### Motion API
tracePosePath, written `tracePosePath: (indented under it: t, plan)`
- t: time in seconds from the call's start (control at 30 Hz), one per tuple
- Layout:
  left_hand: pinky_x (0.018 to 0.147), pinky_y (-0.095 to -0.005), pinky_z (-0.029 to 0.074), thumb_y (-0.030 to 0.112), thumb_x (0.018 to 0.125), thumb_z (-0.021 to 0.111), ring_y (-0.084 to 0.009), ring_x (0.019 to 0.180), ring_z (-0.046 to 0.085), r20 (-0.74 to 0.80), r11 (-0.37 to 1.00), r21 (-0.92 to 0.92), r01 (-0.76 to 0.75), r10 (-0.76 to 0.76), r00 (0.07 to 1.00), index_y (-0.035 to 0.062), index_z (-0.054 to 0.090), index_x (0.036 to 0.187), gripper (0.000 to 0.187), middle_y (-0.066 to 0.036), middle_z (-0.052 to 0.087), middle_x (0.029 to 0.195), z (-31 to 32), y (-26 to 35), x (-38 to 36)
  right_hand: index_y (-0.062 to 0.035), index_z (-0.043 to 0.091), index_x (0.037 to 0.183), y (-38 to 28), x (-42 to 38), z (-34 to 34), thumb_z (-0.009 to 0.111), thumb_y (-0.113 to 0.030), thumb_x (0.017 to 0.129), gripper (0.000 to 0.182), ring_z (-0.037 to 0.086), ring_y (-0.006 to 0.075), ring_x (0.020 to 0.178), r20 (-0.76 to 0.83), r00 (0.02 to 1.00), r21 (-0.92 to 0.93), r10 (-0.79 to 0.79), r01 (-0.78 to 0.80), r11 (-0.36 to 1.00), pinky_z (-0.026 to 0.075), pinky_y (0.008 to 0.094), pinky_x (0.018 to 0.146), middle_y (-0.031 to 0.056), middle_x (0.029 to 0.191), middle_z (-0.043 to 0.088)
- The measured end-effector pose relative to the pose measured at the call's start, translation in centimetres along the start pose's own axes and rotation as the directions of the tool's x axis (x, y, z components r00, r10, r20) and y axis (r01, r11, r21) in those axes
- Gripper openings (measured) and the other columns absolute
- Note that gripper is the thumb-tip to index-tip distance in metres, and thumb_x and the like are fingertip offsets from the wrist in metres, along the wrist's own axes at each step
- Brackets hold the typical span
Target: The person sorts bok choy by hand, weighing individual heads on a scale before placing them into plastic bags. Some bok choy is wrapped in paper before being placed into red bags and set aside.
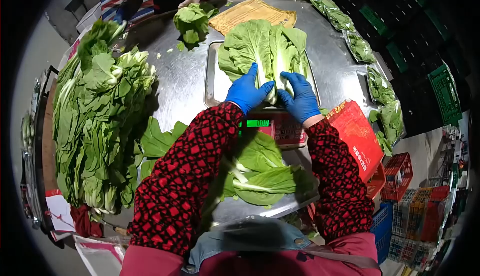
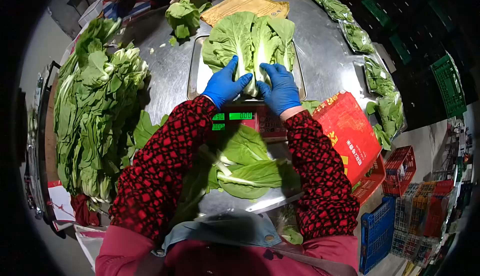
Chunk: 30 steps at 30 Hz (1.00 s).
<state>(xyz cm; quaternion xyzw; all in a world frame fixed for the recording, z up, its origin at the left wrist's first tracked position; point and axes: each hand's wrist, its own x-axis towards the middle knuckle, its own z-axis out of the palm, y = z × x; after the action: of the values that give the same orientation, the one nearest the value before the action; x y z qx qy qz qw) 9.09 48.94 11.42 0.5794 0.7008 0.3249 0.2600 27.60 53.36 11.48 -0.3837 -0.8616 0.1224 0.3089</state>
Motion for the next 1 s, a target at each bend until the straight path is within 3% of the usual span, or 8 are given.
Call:
tracePosePath:
  t: [0.17, 0.23, 0.37, 0.47, 0.63, 0.8, 0.87, 1.0]
  plan:
    - [0.073, -0.0333, 0.050, 0.032, 0.083, 0.065, -0.0236, 0.080, 0.064, -0.046, 0.955, -0.285, -0.084, 0.074, 0.996, 0.0064, 0.048, 0.129, 0.055, -0.016, 0.064, 0.089, -5.9, -1.6, -5.6, -0.0061, 0.049, 0.127, -2.7, -3.8, -4.0, 0.065, -0.010, 0.082, 0.048, 0.051, 0.0269, 0.113, -0.146, 0.989, 0.114, -0.009, 0.026, 0.993, 0.042, 0.0334, 0.091, 0.0137, 0.121, 0.052]
    - [0.076, -0.0317, 0.050, 0.027, 0.084, 0.066, -0.0197, 0.082, 0.063, -0.192, 0.951, -0.248, -0.186, 0.140, 0.971, 0.0057, 0.056, 0.121, 0.044, -0.014, 0.065, 0.093, -8.5, -6.2, -9.1, -0.0027, 0.051, 0.122, -3.5, -7.3, -5.2, 0.068, -0.014, 0.079, 0.048, 0.052, 0.0349, 0.108, -0.092, 0.995, 0.136, 0.027, -0.015, 0.991, 0.041, 0.0390, 0.094, 0.0193, 0.116, 0.054]
    - [0.088, -0.0398, 0.045, 0.026, 0.086, 0.062, -0.0331, 0.103, 0.058, -0.414, 0.957, 0.285, -0.059, 0.179, 0.892, 0.0004, 0.055, 0.120, 0.043, -0.021, 0.060, 0.111, -12.7, -15.8, -18.9, -0.0049, 0.050, 0.124, -4.8, -16.1, -4.2, 0.078, -0.035, 0.066, 0.071, 0.046, 0.0367, 0.113, 0.215, 0.975, 0.008, 0.047, -0.050, 0.999, 0.039, 0.0441, 0.095, 0.0173, 0.125, 0.047]
    - [0.096, -0.0434, 0.038, 0.032, 0.083, 0.064, -0.0382, 0.111, 0.050, -0.415, 0.916, 0.340, 0.213, -0.057, 0.908, 0.0000, 0.046, 0.128, 0.059, -0.024, 0.054, 0.119, -11.3, -21.7, -25.3, -0.0127, 0.049, 0.128, -7.7, -20.3, -2.2, 0.081, -0.043, 0.053, 0.087, 0.044, 0.0339, 0.112, 0.467, 0.882, -0.197, 0.056, 0.042, 0.979, 0.038, 0.0452, 0.091, 0.0145, 0.126, 0.046]
    - [0.094, -0.0470, 0.038, 0.027, 0.074, 0.068, -0.0396, 0.111, 0.045, -0.445, 0.795, 0.504, 0.337, -0.096, 0.891, 0.0033, 0.044, 0.129, 0.064, -0.022, 0.050, 0.120, -6.0, -20.7, -27.4, -0.0111, 0.058, 0.112, -7.9, -22.2, 0.7, 0.073, -0.019, 0.067, 0.048, 0.057, 0.0315, 0.091, 0.587, 0.803, -0.282, 0.104, 0.082, 0.956, 0.044, 0.0436, 0.079, 0.0117, 0.096, 0.061]
    - [0.092, -0.0412, 0.043, 0.019, 0.077, 0.067, -0.0361, 0.105, 0.052, -0.068, 0.991, 0.120, -0.062, 0.071, 0.995, 0.0028, 0.051, 0.124, 0.052, -0.019, 0.057, 0.112, -5.5, -16.2, -28.5, -0.0020, 0.059, 0.112, -8.6, -20.8, -1.2, 0.063, 0.003, 0.080, 0.033, 0.061, 0.0211, 0.090, 0.421, 0.878, 0.583, 0.227, -0.454, 0.674, 0.048, 0.0306, 0.082, 0.0094, 0.096, 0.063]
    - [0.092, -0.0395, 0.043, 0.021, 0.079, 0.067, -0.0352, 0.106, 0.053, 0.118, 0.999, 0.029, -0.016, 0.012, 0.993, 0.0040, 0.052, 0.123, 0.050, -0.018, 0.057, 0.113, -6.8, -16.1, -29.4, -0.0013, 0.058, 0.112, -9.0, -19.5, -1.9, 0.060, 0.003, 0.083, 0.030, 0.058, 0.0168, 0.096, 0.507, 0.820, 0.585, 0.265, -0.553, 0.593, 0.046, 0.0289, 0.085, 0.0080, 0.104, 0.061]
    - [0.099, -0.0472, 0.034, 0.041, 0.069, 0.074, -0.0400, 0.122, 0.038, 0.035, 0.975, 0.218, -0.034, 0.027, 0.999, 0.0094, 0.043, 0.134, 0.079, -0.022, 0.041, 0.133, -9.8, -12.6, -31.9, -0.0007, 0.054, 0.115, -8.0, -17.1, -0.1, 0.069, -0.011, 0.077, 0.042, 0.049, 0.0329, 0.113, 0.320, 0.945, 0.318, 0.068, -0.175, 0.932, 0.041, 0.0389, 0.095, 0.0217, 0.129, 0.045]
